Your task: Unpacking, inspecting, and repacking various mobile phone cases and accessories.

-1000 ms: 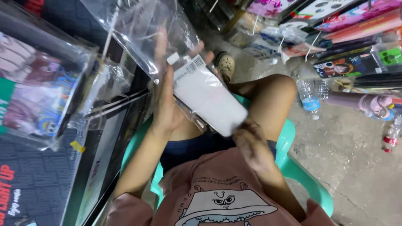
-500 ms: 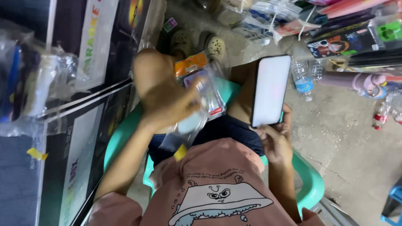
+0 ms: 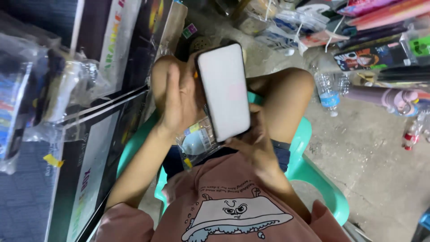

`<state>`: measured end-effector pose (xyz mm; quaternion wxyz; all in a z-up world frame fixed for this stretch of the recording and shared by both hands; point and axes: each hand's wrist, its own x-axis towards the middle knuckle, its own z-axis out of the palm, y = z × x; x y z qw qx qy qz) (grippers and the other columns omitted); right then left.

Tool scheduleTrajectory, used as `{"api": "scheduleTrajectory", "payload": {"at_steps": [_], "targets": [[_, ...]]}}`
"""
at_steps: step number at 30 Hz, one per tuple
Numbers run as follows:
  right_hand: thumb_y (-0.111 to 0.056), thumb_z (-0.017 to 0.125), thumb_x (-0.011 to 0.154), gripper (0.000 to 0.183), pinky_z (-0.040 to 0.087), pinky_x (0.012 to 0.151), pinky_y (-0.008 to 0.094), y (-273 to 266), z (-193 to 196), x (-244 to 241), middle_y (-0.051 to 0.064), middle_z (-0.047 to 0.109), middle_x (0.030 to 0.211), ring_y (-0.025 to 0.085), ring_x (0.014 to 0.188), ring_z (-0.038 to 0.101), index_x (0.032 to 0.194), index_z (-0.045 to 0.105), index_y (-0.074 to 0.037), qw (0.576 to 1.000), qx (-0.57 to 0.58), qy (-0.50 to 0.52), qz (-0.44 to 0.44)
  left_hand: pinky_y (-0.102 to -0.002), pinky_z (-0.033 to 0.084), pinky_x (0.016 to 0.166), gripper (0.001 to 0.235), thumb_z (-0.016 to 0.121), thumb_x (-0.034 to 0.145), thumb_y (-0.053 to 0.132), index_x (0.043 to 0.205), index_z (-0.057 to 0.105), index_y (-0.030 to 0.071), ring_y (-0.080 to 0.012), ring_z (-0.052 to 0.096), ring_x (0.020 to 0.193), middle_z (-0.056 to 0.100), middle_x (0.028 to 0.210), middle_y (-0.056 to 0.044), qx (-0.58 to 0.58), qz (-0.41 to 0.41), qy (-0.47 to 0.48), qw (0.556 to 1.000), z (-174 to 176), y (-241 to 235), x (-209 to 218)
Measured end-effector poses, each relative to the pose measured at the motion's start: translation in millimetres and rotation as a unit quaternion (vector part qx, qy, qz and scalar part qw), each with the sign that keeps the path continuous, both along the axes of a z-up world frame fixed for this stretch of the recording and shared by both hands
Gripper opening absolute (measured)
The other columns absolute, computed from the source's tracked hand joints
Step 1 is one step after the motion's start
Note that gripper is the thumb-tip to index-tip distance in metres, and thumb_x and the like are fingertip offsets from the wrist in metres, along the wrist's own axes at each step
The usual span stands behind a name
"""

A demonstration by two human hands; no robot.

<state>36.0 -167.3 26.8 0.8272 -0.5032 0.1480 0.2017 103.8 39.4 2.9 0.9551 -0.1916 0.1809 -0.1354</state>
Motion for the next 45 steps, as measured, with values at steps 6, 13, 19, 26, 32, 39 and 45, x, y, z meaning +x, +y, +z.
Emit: {"api": "scheduleTrajectory", "payload": {"at_steps": [6, 13, 19, 26, 32, 39, 45], "targets": [[0.015, 0.079, 0.083, 0.076, 0.057, 0.104, 0.04, 24.5, 18.1, 12.8, 0.016, 0.056, 0.133, 0.024, 0.123, 0.061, 0.14, 0.033, -0.004, 0.992, -0.029, -0.07, 0.097, -0.049, 0.052, 0.114, 0.076, 0.053, 0.105, 0.054, 0.159, 0.032, 0.005, -0.0333, 0.059, 0.137, 0.054, 0.149, -0.026, 0.408, -0.148, -0.262, 0.862, -0.8, 1.5, -4.5], [0.013, 0.08, 0.083, 0.074, 0.056, 0.104, 0.04, 56.1, 35.6, 31.5, 0.017, 0.056, 0.132, 0.025, 0.122, 0.06, 0.139, 0.034, -0.003, 0.98, -0.05, -0.099, 0.165, -0.046, 0.056, 0.105, 0.07, 0.056, 0.106, 0.053, 0.151, 0.048, 0.0, -0.0307, 0.066, 0.121, 0.064, 0.137, -0.018, 0.308, -0.152, -0.17, 0.924, -2.8, 11.5, -0.2], [0.011, 0.08, 0.083, 0.072, 0.055, 0.104, 0.04, 63.6, 38.9, 36.0, 0.017, 0.055, 0.131, 0.026, 0.122, 0.06, 0.138, 0.035, -0.002, 0.971, -0.079, -0.125, 0.188, -0.045, 0.055, 0.106, 0.069, 0.058, 0.104, 0.05, 0.153, 0.047, 0.004, -0.0284, 0.065, 0.121, 0.062, 0.14, -0.016, 0.314, -0.162, -0.159, 0.922, -6.5, 8.2, 2.9], [0.008, 0.08, 0.083, 0.071, 0.054, 0.103, 0.04, 66.9, 12.4, 48.3, 0.017, 0.055, 0.131, 0.027, 0.121, 0.059, 0.138, 0.037, -0.001, 0.96, -0.106, -0.164, 0.2, -0.046, 0.053, 0.107, 0.071, 0.054, 0.103, 0.053, 0.155, 0.044, 0.006, -0.0264, 0.06, 0.131, 0.058, 0.146, -0.013, 0.282, -0.136, -0.141, 0.939, -18.0, 3.3, 7.1], [0.006, 0.08, 0.082, 0.069, 0.053, 0.103, 0.04, -34.2, -101.5, 24.6, 0.017, 0.055, 0.13, 0.027, 0.121, 0.059, 0.137, 0.038, 0.0, 0.951, -0.157, -0.189, 0.189, -0.039, 0.055, 0.097, 0.07, 0.054, 0.102, 0.057, 0.149, 0.053, 0.005, -0.0214, 0.066, 0.115, 0.067, 0.131, -0.013, 0.298, -0.15, -0.114, 0.936, -22.7, 4.6, 0.6], [0.004, 0.08, 0.082, 0.068, 0.052, 0.103, 0.04, -57.7, -108.8, 14.6, 0.018, 0.055, 0.129, 0.028, 0.12, 0.058, 0.136, 0.04, 0.001, 0.937, -0.194, -0.215, 0.194, -0.037, 0.057, 0.09, 0.066, 0.055, 0.099, 0.06, 0.139, 0.059, 0.006, -0.0185, 0.069, 0.102, 0.07, 0.116, -0.009, 0.307, -0.202, -0.069, 0.928, -25.6, 6.5, 0.4], [0.002, 0.08, 0.082, 0.067, 0.051, 0.103, 0.04, -77.8, -106.5, 7.6, 0.018, 0.055, 0.128, 0.029, 0.119, 0.057, 0.136, 0.041, 0.001, 0.925, -0.238, -0.234, 0.181, -0.035, 0.055, 0.095, 0.066, 0.058, 0.099, 0.059, 0.142, 0.059, 0.009, -0.0162, 0.067, 0.108, 0.07, 0.12, -0.009, 0.297, -0.16, -0.122, 0.933, -18.9, 5.4, 2.1]]}}
